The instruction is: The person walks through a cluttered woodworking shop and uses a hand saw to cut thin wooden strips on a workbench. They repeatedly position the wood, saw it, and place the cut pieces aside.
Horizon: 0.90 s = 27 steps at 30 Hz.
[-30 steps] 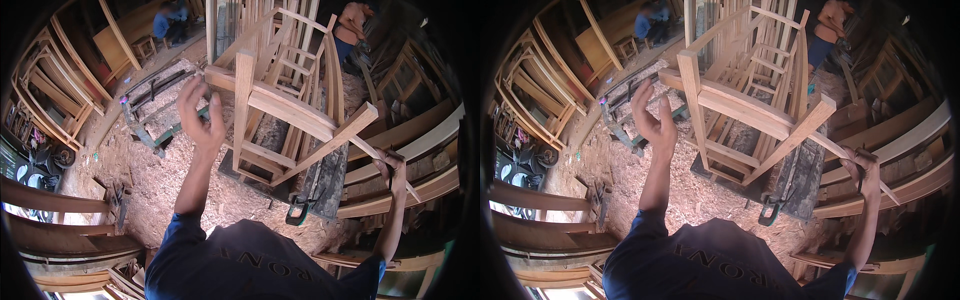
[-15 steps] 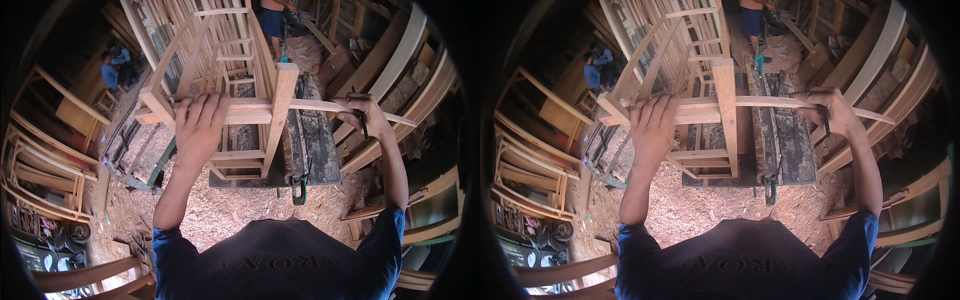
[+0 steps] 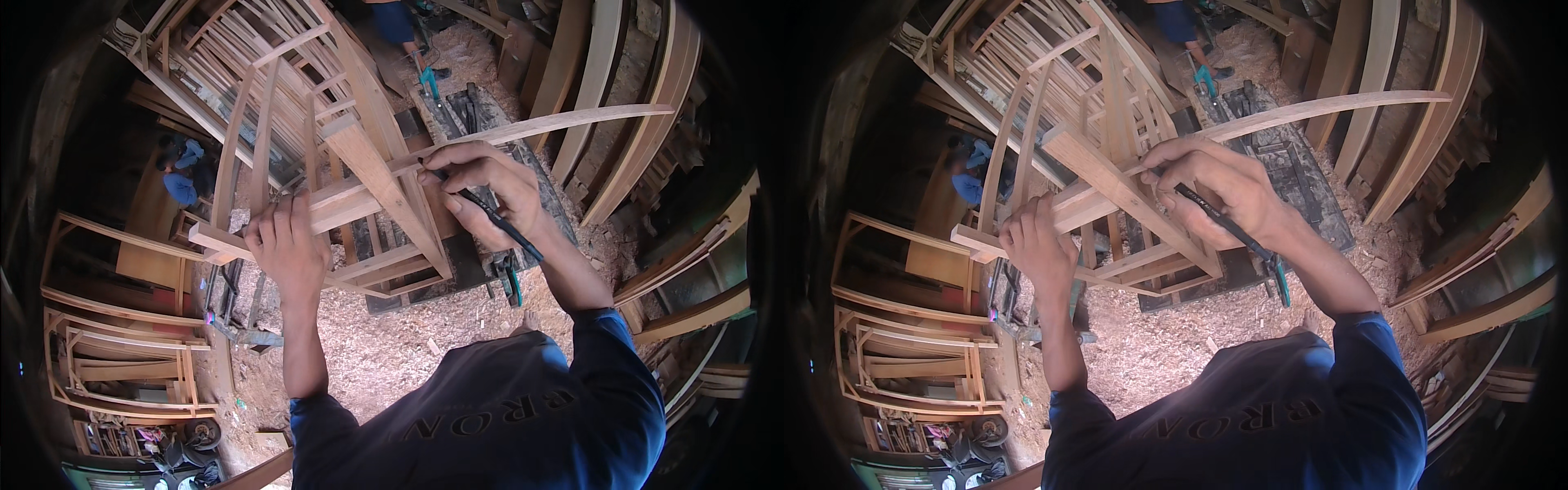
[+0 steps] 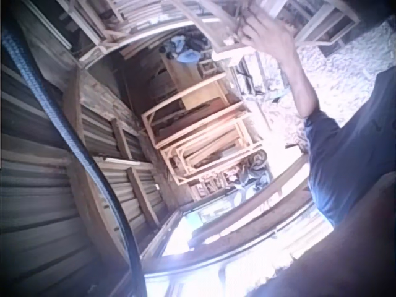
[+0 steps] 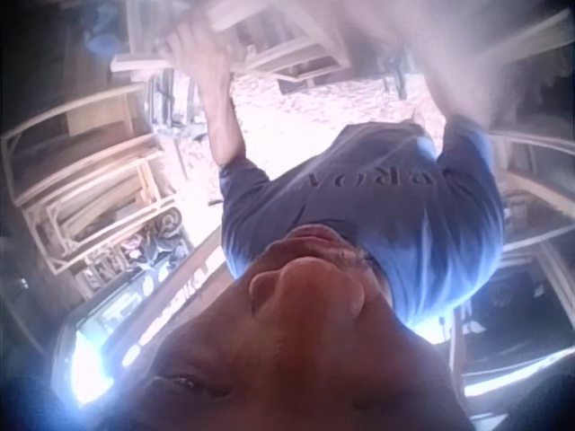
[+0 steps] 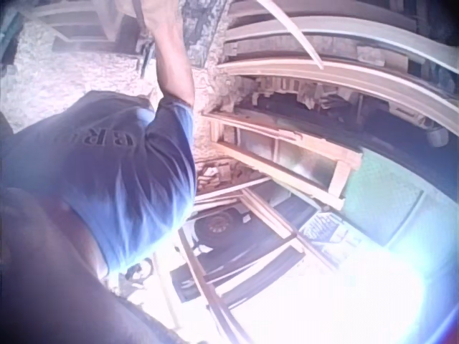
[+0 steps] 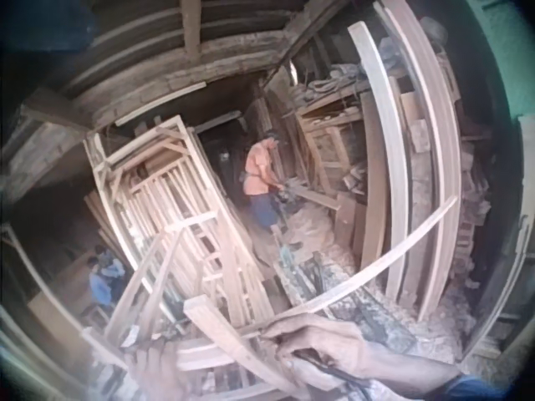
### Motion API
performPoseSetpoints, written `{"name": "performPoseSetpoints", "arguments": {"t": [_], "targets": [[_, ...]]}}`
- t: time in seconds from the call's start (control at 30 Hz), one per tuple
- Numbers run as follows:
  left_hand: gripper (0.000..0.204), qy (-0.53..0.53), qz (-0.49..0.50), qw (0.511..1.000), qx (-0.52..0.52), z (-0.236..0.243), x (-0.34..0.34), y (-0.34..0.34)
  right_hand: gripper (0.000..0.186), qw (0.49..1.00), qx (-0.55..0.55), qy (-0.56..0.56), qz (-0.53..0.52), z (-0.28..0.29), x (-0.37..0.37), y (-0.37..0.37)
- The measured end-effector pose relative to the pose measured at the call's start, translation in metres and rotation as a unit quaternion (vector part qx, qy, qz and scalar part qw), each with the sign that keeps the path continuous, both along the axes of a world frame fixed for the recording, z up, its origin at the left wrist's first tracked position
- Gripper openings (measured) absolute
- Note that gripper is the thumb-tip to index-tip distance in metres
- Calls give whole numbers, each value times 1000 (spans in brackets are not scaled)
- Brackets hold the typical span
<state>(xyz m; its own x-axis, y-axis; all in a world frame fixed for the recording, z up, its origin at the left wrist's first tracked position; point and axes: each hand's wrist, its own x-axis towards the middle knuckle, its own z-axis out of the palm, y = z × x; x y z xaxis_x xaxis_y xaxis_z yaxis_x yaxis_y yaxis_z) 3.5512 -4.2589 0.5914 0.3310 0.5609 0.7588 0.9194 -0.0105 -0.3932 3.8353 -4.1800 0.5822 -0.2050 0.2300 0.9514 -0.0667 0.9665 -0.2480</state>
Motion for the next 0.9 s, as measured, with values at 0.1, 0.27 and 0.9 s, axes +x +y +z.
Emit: {"name": "performPoseSetpoints", "arguments": {"t": [0.1, 0.27, 0.9], "targets": [[46, -5, -6, 1000, 4, 1, 1, 0, 11, 999, -27, 24, 24, -15, -14, 12], [42, -25, -19, 999, 9, 2, -1, -2, 28, 998, -3, 55, -10, -13, -22, 15], [39, -82, -48, 995, 1, -10, -7, -6, 35, 973, -75, 209, 65, -25, -52, 21]]}}
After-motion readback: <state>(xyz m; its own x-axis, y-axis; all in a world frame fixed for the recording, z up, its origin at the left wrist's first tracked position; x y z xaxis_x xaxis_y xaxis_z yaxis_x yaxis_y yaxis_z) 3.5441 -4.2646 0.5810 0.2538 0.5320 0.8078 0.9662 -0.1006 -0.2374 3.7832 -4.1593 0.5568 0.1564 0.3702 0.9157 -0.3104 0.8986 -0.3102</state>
